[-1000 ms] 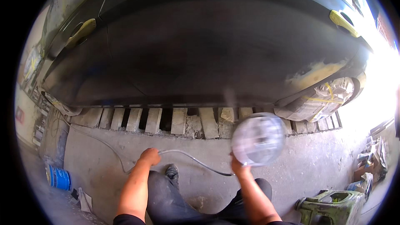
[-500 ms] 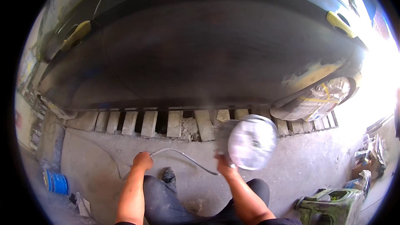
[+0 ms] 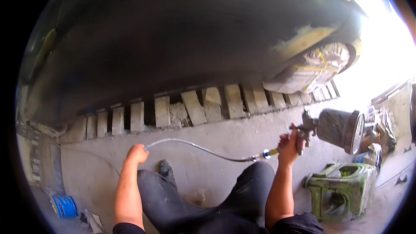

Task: The person uses a spray gun to apply paint to the door panels and side mirrors of a car that has been masked with newspaper.

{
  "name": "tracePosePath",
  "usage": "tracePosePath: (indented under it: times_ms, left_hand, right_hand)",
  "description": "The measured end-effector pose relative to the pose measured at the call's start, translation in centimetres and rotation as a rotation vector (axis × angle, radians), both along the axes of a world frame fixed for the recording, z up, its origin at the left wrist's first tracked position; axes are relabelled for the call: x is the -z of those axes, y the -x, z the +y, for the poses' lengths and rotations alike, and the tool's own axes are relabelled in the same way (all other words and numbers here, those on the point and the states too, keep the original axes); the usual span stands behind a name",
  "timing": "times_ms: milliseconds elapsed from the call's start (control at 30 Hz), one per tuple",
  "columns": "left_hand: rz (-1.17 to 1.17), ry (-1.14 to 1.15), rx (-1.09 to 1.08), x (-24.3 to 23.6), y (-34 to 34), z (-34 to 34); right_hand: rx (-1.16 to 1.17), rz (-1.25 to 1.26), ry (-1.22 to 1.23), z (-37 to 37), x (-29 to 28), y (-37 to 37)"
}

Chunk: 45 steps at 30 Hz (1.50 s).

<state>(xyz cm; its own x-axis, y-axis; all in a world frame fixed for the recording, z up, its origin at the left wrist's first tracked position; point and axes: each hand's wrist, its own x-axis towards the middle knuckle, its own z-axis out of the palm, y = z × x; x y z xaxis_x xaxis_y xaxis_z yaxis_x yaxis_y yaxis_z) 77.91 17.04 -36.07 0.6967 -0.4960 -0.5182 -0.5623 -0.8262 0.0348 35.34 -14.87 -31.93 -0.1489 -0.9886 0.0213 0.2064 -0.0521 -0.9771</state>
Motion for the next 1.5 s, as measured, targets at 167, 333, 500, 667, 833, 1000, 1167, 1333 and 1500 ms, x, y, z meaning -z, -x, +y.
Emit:
tracePosePath:
  times_ms: [167, 333, 500, 667, 833, 1000, 1167, 1333, 1500]
  left_hand:
    - [0.0, 0.015, -0.141, -1.2, 0.0, 0.4]
    - [-0.062, 0.029, -0.124, -1.6, 0.7, 0.5]
    - [0.021, -0.051, -0.151, -3.0, 1.0, -0.8]
    - [-0.047, 0.08, -0.043, -1.4, 0.8, -0.4]
    - [0.07, 0.028, -0.002, -2.2, 1.3, -1.7]
    - [0.126, -0.015, 0.019, -1.7, 1.3, -2.5]
    - [0.22, 0.002, 0.035, -0.7, 1.1, -3.2]
    - [0.226, 0.157, 0.053, 0.6, 1.3, -3.0]
    - [0.253, 0.196, 0.035, 0.8, 1.5, -3.4]
  right_hand:
    - [-0.262, -0.228, 0.047, 2.3, -0.5, -2.6]
    - [-0.392, -0.319, -0.052, 3.2, -1.1, -3.6]
    - [-0.481, -0.368, -0.057, 3.4, -2.3, -3.4]
    - [-0.434, -0.324, -0.034, 3.3, -4.2, -2.3]
    - [-0.44, -0.106, 0.043, 2.9, -6.3, -1.4]
    - [-0.552, -0.138, -0.007, 2.1, -8.1, 1.1]
    - [-0.798, -0.218, 0.11, 0.5, -7.2, 5.7]
    - [-1.051, -0.328, 0.297, 0.3, -8.8, 7.0]
    - [-1.144, -0.504, 0.4, -0.1, -10.3, 6.9]
